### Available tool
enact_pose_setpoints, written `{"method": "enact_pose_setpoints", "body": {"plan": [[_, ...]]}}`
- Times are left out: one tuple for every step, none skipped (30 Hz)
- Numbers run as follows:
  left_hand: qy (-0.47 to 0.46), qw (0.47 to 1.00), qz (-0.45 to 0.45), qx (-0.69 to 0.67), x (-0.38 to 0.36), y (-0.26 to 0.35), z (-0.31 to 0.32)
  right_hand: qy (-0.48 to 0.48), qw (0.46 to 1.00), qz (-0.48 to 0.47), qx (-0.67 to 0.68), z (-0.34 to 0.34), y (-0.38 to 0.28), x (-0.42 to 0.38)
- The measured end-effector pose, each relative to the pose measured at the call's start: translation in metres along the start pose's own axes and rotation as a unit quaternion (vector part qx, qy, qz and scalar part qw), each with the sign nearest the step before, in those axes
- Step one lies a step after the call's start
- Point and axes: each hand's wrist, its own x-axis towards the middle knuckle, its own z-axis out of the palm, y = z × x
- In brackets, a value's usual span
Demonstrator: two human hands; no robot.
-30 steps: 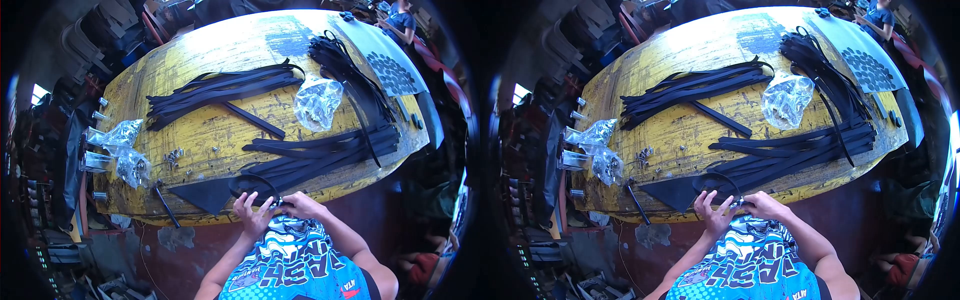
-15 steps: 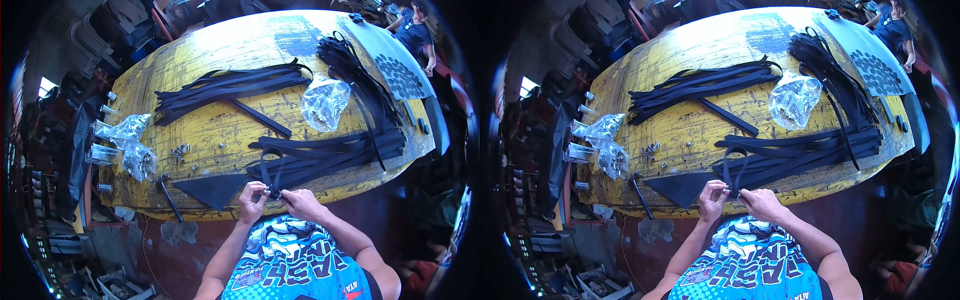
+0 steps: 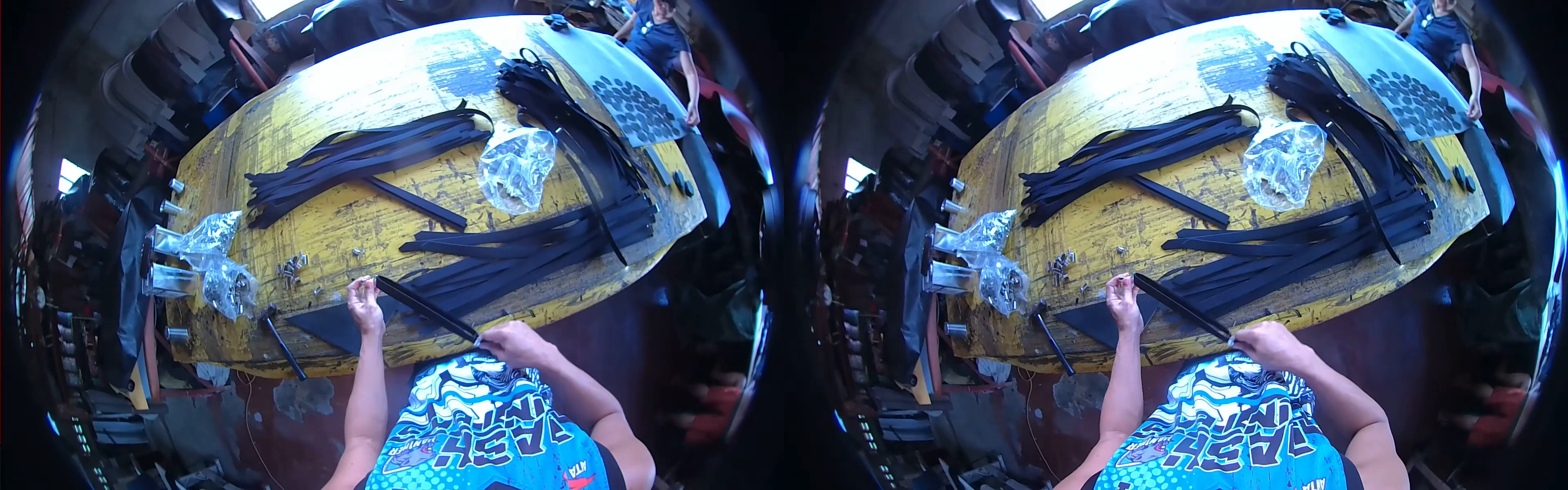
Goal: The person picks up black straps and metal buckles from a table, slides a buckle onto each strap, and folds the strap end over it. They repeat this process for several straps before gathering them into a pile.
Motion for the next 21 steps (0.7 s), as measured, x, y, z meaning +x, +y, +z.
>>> {"method": "enact_pose_setpoints", "body": {"plan": [[-0.032,0.999,-0.01,-0.027,-0.003,0.008,0.004,0.036,0.999,-0.008,0.003,-0.001,0.007,-0.001],[-0.071,0.996,-0.031,-0.041,-0.003,0.012,0.001,0.047,0.999,0.006,-0.003,0.001,0.015,-0.002],[-0.097,0.991,-0.046,-0.081,-0.006,0.019,0.005,0.059,0.998,0.02,-0.01,0.002,0.023,-0.002],[-0.128,0.987,-0.059,-0.082,-0.006,0.022,0.007,0.055,0.997,0.06,-0.017,0.0,0.025,-0.002],[-0.159,0.981,-0.074,-0.082,-0.007,0.024,0.007,0.05,0.993,0.101,-0.022,0.001,0.024,-0.002],[-0.137,0.989,-0.057,-0.012,-0.007,0.025,0.012,0.045,0.989,0.141,-0.025,0.002,0.024,-0.002],[-0.133,0.98,0.042,0.14,-0.01,0.026,0.016,0.046,0.988,0.146,-0.021,0.003,0.024,-0.002],[-0.125,0.939,0.144,0.285,-0.015,0.028,0.018,0.048,0.987,0.152,-0.017,0.005,0.024,-0.002],[-0.112,0.867,0.244,0.419,-0.024,0.039,0.028,0.049,0.986,0.157,-0.013,0.006,0.025,-0.002],[-0.187,0.831,0.31,0.423,-0.042,0.063,0.047,0.03,0.988,0.152,0.0,0.007,0.026,-0.001],[-0.295,0.8,0.32,0.413,-0.062,0.084,0.065,0.014,0.987,0.162,0.018,0.005,0.022,-0.001],[-0.396,0.751,0.365,0.382,-0.076,0.089,0.078,-0.004,0.985,0.169,0.036,0.001,0.016,0.001],[-0.464,0.713,0.359,0.383,-0.094,0.092,0.087,-0.023,0.983,0.172,0.053,-0.001,0.012,0.003],[-0.513,0.685,0.355,0.376,-0.106,0.086,0.092,0.009,0.989,0.137,0.052,0.007,0.018,0.002],[-0.532,0.677,0.361,0.358,-0.114,0.077,0.096,0.002,0.99,0.123,0.063,0.009,0.019,0.001],[-0.548,0.666,0.363,0.352,-0.116,0.066,0.095,-0.005,0.991,0.109,0.074,0.009,0.019,0.0],[-0.565,0.655,0.365,0.345,-0.116,0.056,0.092,-0.012,0.992,0.096,0.084,0.008,0.018,-0.001],[-0.573,0.652,0.37,0.331,-0.115,0.054,0.09,-0.025,0.985,0.13,0.111,0.006,0.016,-0.002],[-0.582,0.649,0.373,0.317,-0.116,0.051,0.088,-0.043,0.979,0.141,0.139,0.004,0.017,-0.004],[-0.591,0.646,0.375,0.303,-0.117,0.05,0.085,-0.062,0.972,0.153,0.169,0.003,0.018,-0.005],[-0.594,0.643,0.378,0.303,-0.117,0.05,0.083,-0.081,0.963,0.163,0.199,0.001,0.018,-0.005]]}}
